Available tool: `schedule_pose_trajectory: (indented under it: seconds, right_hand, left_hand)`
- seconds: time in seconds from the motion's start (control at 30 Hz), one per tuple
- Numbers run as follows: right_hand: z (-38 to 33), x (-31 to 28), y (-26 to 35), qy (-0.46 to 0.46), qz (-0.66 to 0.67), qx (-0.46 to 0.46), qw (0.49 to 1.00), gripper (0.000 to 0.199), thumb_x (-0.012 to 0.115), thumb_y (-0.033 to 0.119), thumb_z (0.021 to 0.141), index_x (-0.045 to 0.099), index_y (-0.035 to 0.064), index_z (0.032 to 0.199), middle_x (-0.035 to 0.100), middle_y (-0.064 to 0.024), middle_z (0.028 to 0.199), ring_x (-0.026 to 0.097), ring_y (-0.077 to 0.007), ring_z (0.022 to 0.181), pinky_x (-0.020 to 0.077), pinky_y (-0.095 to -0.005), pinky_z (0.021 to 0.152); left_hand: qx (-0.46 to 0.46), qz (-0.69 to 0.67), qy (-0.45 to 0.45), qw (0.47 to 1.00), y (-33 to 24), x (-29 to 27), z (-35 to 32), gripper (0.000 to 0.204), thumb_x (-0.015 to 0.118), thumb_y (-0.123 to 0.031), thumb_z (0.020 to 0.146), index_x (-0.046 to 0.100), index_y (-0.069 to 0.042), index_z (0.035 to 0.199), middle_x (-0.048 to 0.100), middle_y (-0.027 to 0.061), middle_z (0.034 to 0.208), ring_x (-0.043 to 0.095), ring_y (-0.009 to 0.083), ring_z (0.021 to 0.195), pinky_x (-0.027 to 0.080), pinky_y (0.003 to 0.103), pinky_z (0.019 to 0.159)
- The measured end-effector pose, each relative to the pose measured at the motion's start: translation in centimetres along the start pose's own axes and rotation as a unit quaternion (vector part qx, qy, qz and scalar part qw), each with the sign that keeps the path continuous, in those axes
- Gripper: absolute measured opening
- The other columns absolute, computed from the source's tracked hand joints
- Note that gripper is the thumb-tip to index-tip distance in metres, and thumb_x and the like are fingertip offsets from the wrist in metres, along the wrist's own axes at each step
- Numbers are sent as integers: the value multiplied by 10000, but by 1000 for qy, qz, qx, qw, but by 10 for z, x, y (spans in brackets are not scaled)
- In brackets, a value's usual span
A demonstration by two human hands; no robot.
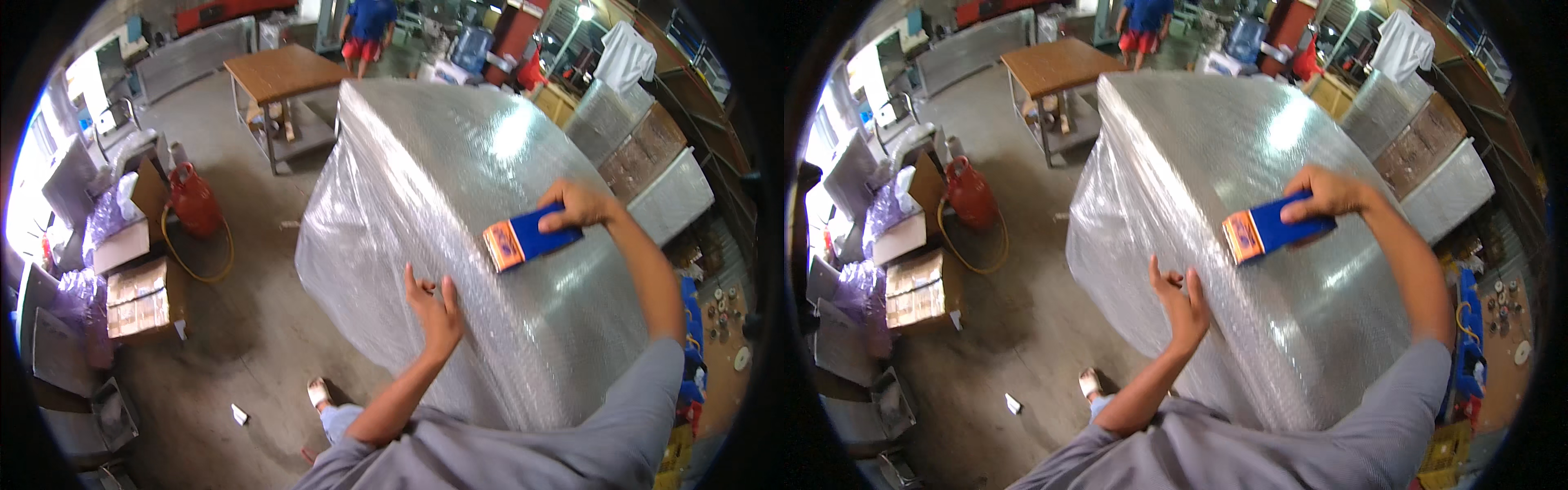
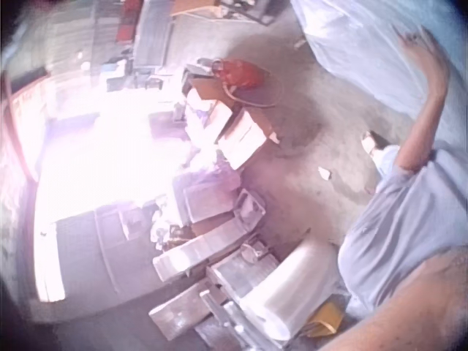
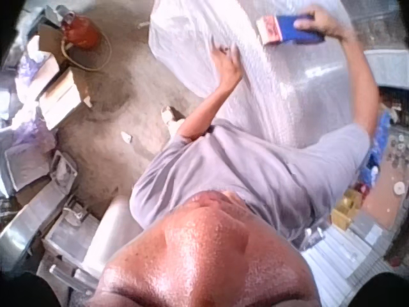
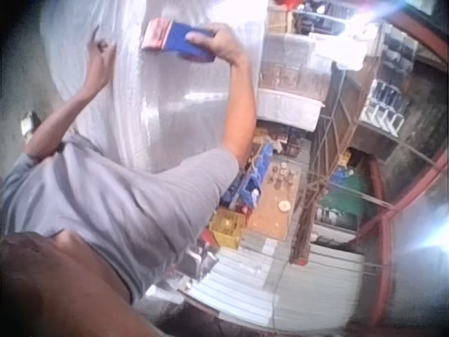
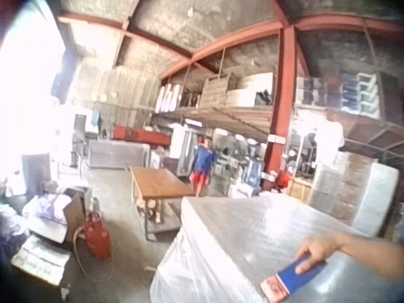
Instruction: The person wraps a large rectangular object with bubble wrap and secures it with packing tape. They pull the bubble wrap over the object, smooth it, and apply tape along the edges and seams to hold the wrap in place.
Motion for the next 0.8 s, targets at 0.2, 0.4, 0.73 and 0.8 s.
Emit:
schedule_pose_trajectory:
  seconds: [0.2,0.4,0.73,0.8]
  right_hand:
    - [6,7,-11,-5,58,1,998,429,817,399,856,772,-23,923,747,-66,812,658,-111,705,542,-290,659]
    - [2,16,-19,7,160,38,986,434,818,380,865,765,-34,981,762,-94,857,692,-130,740,572,-293,683]
    - [6,18,-24,4,153,7,988,488,827,413,847,765,-48,996,758,-96,844,697,-141,732,579,-294,669]
    - [7,17,-28,-7,119,-8,993,491,826,416,847,766,-45,1001,758,-86,843,693,-138,741,575,-293,682]
  left_hand:
    - [266,126,-20,955,-4,4,9,803,593,-116,987,107,31,1610,398,296,1474,402,429,1302,278,550,1111]
    - [429,161,23,889,-31,-5,18,836,567,-40,940,106,-89,1637,308,326,1572,344,477,1422,257,555,1131]
    - [453,126,142,871,5,-5,30,925,585,-188,971,-38,-89,1647,113,369,1646,179,527,1519,160,593,1193]
    - [420,127,160,884,16,1,25,922,554,-240,996,-83,-86,1644,57,369,1655,129,534,1530,134,606,1197]
Point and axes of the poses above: each hand's wrist, its own z-axis towards the middle knuckle, its own x-axis out of the palm, y = z × x, the point moved 7 cm from there along z, towards the middle knuckle
